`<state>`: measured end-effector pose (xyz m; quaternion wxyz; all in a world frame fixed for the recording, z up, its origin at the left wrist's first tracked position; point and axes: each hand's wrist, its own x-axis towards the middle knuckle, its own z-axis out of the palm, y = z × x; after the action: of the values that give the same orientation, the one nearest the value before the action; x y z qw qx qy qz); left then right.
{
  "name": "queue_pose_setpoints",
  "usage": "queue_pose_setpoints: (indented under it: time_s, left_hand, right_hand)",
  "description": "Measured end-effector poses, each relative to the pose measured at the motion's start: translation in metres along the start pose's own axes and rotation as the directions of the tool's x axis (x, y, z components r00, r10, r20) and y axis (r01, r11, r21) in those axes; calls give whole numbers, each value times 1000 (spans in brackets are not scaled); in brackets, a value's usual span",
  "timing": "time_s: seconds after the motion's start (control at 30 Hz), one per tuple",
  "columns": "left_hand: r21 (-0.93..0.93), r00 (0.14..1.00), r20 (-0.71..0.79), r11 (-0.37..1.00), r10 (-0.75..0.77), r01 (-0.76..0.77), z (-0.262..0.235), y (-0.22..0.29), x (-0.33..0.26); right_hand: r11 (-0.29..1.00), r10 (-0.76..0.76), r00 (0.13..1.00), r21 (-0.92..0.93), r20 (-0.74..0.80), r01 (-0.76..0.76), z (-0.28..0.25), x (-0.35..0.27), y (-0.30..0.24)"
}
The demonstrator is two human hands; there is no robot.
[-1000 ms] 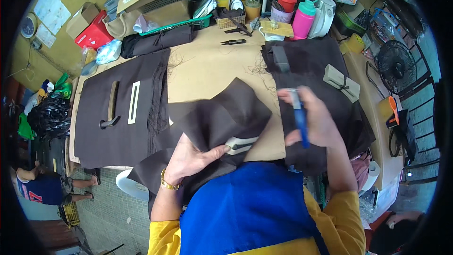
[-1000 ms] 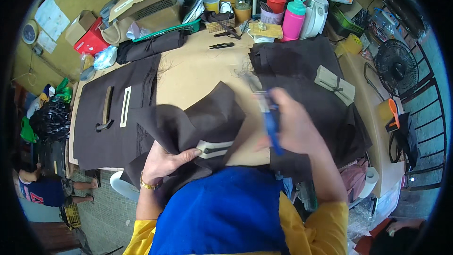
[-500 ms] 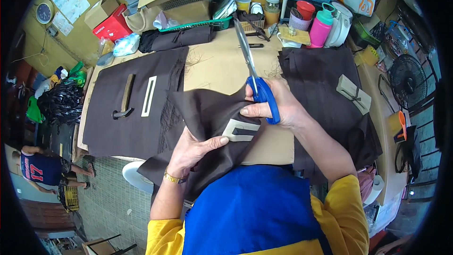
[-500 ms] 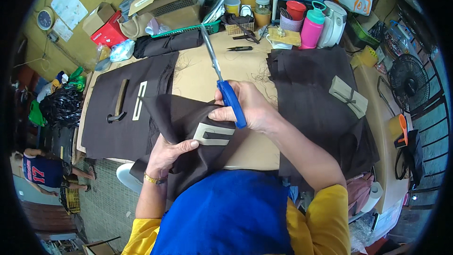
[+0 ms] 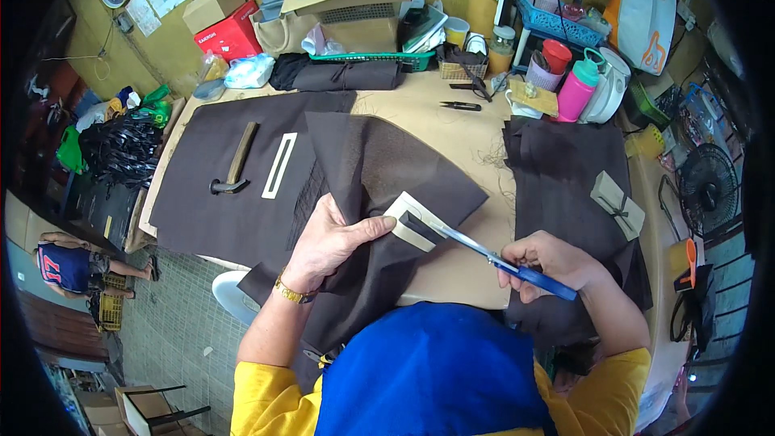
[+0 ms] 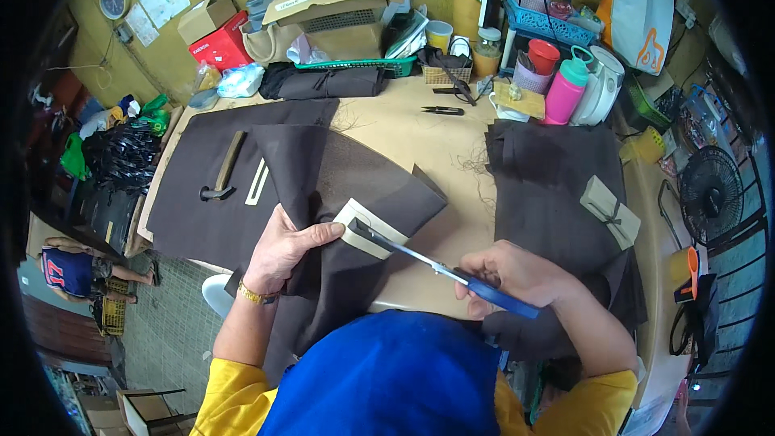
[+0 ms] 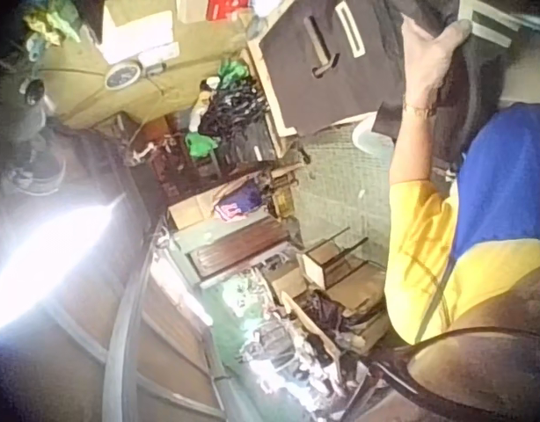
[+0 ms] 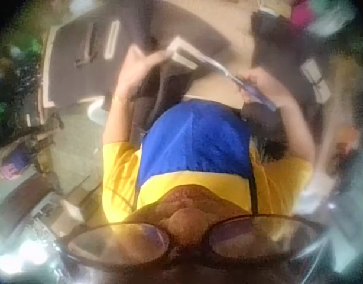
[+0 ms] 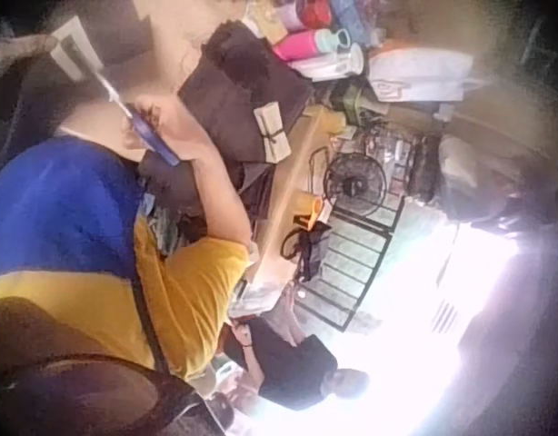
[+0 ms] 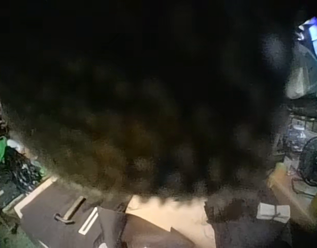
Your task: The person marks lines on a piece of dark fabric using a white marker around a rectangular template and then cuts the fabric with scissors.
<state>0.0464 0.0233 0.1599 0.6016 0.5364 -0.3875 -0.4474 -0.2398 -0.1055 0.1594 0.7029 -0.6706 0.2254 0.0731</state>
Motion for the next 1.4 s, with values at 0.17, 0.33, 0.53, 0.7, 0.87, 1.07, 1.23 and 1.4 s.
queue_pose_setpoints:
  time_s: [0.17, 0.33, 0.53, 0.7, 0.87, 1.07, 1.23, 1.4]
  left_hand:
    - [137, 997, 75, 991, -7, -4, -12, -2, 3]
    - [81, 992, 124, 997, 8, -18, -8, 1, 2]
    - [-3, 988, 153, 1000, -15, 16, 2, 7, 0]
    - [98, 992, 105, 993, -76, 66, -7, 2, 1]
    - [126, 998, 5, 990, -61, 60, -15, -7, 2]
    - [41, 985, 169, 999, -31, 25, 2, 13, -1]
    - [110, 978, 194, 992, -82, 61, 0, 14, -3]
    - [188, 990, 143, 982, 3, -30, 4, 20, -6]
  right_hand:
    - [993, 31, 998, -113, 52, -25, -18, -1, -4]
    - [968, 45, 993, -250, 109, -16, -21, 7, -17]
    - [965, -38, 989, -252, 141, 73, -25, 16, -14]
    - [966, -32, 990, -252, 139, 67, -25, 21, -10]
    - [955, -58, 990, -281, 130, 93, -25, 18, -10]
    - [941, -56, 990, -325, 132, 97, -20, 23, -14]
    - [960, -100, 981, -242, 163, 138, -16, 31, -14]
    - [974, -101, 976, -182, 192, 137, -13, 37, -17]
